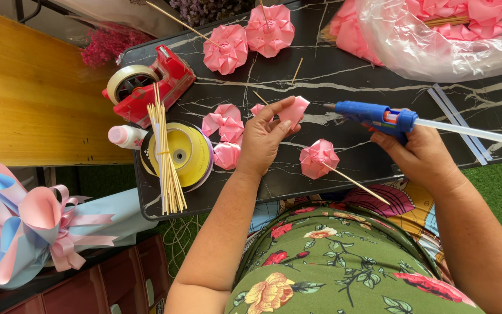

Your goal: The person assembles pink paper flowers by attaching folded paper petals to wooden skewers using a hot glue gun. They repeatedly pick up petals, apply glue, and press them onto the skewers to build the flower structure.

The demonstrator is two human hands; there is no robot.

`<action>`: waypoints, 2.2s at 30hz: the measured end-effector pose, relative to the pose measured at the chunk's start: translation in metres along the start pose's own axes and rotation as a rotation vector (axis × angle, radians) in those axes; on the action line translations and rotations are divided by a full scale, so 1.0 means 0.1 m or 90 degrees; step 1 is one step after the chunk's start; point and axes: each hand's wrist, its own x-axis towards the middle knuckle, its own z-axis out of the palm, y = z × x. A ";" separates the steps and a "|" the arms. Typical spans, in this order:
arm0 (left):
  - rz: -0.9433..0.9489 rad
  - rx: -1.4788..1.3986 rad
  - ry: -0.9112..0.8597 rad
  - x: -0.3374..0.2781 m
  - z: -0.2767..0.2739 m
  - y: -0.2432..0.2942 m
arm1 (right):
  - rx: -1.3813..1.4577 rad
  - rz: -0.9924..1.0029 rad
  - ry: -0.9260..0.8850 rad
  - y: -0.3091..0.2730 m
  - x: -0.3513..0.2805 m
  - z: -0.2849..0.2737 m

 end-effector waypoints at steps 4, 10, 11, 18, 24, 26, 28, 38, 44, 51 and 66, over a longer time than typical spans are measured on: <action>0.050 0.036 -0.031 0.10 0.01 -0.19 | 0.032 -0.058 -0.045 -0.16 -0.04 -0.04; 0.134 0.276 -0.031 0.06 0.10 -0.05 | 0.031 -0.080 -0.049 -0.29 -0.06 -0.01; 0.132 0.277 -0.031 0.04 0.11 -0.03 | 0.032 -0.078 -0.050 -0.29 -0.06 0.00; 0.147 0.288 -0.005 0.02 0.19 0.12 | 0.016 -0.120 -0.047 -0.30 -0.06 -0.01; 0.162 0.317 0.010 0.00 0.21 0.14 | -0.023 -0.148 -0.031 -0.24 -0.08 0.05; 0.172 0.327 0.008 0.04 0.20 0.14 | -0.037 -0.166 -0.029 -0.23 -0.04 0.04; 0.180 0.321 0.011 0.02 0.19 0.11 | -0.041 -0.153 -0.034 -0.22 -0.07 0.04; 0.139 0.292 0.017 -0.02 0.20 0.11 | -0.041 -0.146 -0.042 -0.21 -0.08 0.06; 0.138 0.240 0.013 0.03 0.11 -0.04 | -0.040 -0.118 -0.017 -0.19 -0.08 0.08; 0.106 0.166 -0.003 0.02 0.10 -0.06 | -0.024 -0.163 0.024 -0.12 -0.05 0.10; 0.001 0.093 -0.025 0.00 0.05 -0.04 | -0.023 -0.124 0.062 -0.08 -0.03 0.11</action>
